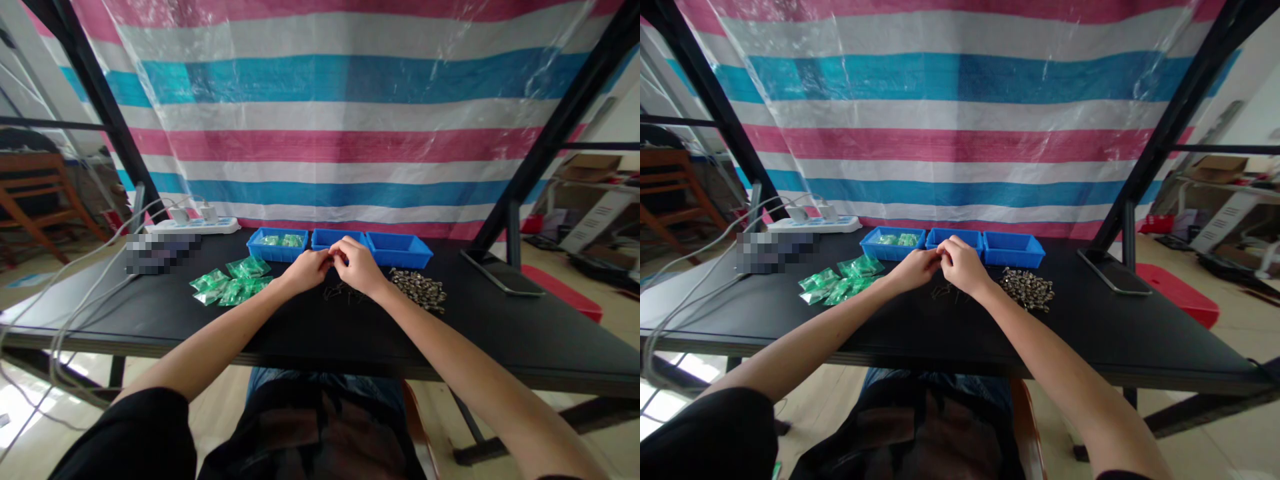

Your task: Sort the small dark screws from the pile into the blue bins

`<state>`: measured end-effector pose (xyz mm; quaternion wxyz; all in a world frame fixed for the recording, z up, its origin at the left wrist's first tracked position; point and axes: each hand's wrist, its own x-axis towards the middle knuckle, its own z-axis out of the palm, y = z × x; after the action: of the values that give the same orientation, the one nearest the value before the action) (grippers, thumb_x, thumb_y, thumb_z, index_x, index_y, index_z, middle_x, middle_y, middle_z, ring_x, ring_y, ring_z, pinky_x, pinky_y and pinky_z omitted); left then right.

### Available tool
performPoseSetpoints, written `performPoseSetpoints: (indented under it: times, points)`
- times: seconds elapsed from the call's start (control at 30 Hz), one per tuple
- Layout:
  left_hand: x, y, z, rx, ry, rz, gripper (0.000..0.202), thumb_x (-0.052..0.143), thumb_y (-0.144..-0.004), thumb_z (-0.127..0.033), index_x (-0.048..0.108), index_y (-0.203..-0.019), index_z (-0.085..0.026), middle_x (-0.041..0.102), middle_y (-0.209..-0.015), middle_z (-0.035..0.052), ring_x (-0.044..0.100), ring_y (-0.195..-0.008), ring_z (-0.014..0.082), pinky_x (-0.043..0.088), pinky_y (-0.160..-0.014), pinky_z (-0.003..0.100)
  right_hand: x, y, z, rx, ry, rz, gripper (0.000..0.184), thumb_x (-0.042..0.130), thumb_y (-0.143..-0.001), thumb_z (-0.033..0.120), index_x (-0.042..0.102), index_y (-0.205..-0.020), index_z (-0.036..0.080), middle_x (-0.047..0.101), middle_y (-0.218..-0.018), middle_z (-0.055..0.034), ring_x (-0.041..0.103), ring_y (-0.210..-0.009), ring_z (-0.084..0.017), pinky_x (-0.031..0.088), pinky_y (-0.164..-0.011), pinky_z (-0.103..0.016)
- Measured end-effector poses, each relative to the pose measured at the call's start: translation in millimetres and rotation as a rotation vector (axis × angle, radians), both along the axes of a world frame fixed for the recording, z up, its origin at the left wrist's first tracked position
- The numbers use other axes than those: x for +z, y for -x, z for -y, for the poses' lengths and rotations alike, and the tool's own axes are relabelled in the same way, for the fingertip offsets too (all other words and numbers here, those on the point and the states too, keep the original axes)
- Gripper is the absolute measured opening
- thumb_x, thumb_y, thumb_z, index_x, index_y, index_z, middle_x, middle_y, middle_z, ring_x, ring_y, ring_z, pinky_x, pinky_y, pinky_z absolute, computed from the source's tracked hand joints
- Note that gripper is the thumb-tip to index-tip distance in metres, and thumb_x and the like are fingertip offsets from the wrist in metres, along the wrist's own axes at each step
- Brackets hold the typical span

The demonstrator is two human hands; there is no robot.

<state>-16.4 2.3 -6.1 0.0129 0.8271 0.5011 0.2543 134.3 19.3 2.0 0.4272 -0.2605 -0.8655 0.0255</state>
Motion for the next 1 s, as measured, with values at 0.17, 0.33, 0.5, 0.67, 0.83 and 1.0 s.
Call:
performPoseSetpoints:
  times: [0.17,0.33,0.5,0.67,0.83,1.0]
  points:
    - [-1.0,2.3,-1.6,0.001,0.003,-0.037,0.024,0.041,-0.081,-0.016,0.063,-0.091,-0.014,0.068,-0.082,0.0078,0.064,-0.075,0.0203,0.044,-0.064,0.026,-0.6,0.3,1.1,0.031,-0.012,-0.003,0.018,0.044,-0.074,0.002,0.054,-0.076,0.017,0.051,-0.075,-0.0018,0.051,-0.067,-0.013,0.040,-0.062,-0.023]
    - [-1.5,1.2,0.2,-0.004,0.022,-0.070,0.024,0.041,-0.081,-0.019,0.063,-0.089,-0.015,0.068,-0.081,0.0073,0.064,-0.074,0.0203,0.045,-0.064,0.027,-0.8,0.2,0.1,0.033,-0.009,0.001,0.018,0.044,-0.073,0.002,0.053,-0.074,0.017,0.051,-0.074,-0.0015,0.051,-0.067,-0.013,0.040,-0.062,-0.023]
    - [-0.3,0.2,2.9,0.044,0.055,-0.071,0.027,0.039,-0.083,-0.021,0.063,-0.095,-0.017,0.067,-0.084,0.0071,0.064,-0.077,0.0204,0.045,-0.065,0.027,0.0,0.7,0.9,0.015,0.009,0.017,0.017,0.043,-0.074,0.004,0.053,-0.076,0.017,0.052,-0.076,-0.0024,0.052,-0.069,-0.014,0.042,-0.064,-0.024]
    - [3.9,0.0,6.9,0.107,0.074,-0.073,0.028,0.039,-0.083,-0.023,0.063,-0.097,-0.020,0.068,-0.087,0.0074,0.063,-0.081,0.0223,0.046,-0.070,0.030,1.0,0.9,3.7,-0.106,0.074,0.046,0.010,0.049,-0.077,0.011,0.055,-0.082,0.017,0.056,-0.080,-0.0034,0.053,-0.071,-0.015,0.042,-0.067,-0.025]
    - [7.4,1.0,8.4,0.153,0.113,-0.093,0.024,0.043,-0.080,-0.024,0.064,-0.090,-0.022,0.068,-0.085,0.0064,0.063,-0.084,0.0241,0.046,-0.070,0.031,2.0,0.7,7.0,-0.247,0.097,0.123,0.010,0.053,-0.080,0.021,0.055,-0.070,0.018,0.057,-0.075,-0.0026,0.053,-0.068,-0.015,0.037,-0.061,-0.024]
    - [7.3,-0.2,10.1,0.200,0.111,-0.114,0.025,0.042,-0.080,-0.025,0.065,-0.089,-0.021,0.067,-0.084,0.0074,0.063,-0.082,0.0251,0.046,-0.068,0.032,2.2,0.8,8.9,-0.263,0.086,0.158,0.011,0.053,-0.080,0.021,0.055,-0.070,0.018,0.057,-0.073,-0.0016,0.051,-0.065,-0.014,0.033,-0.058,-0.024]
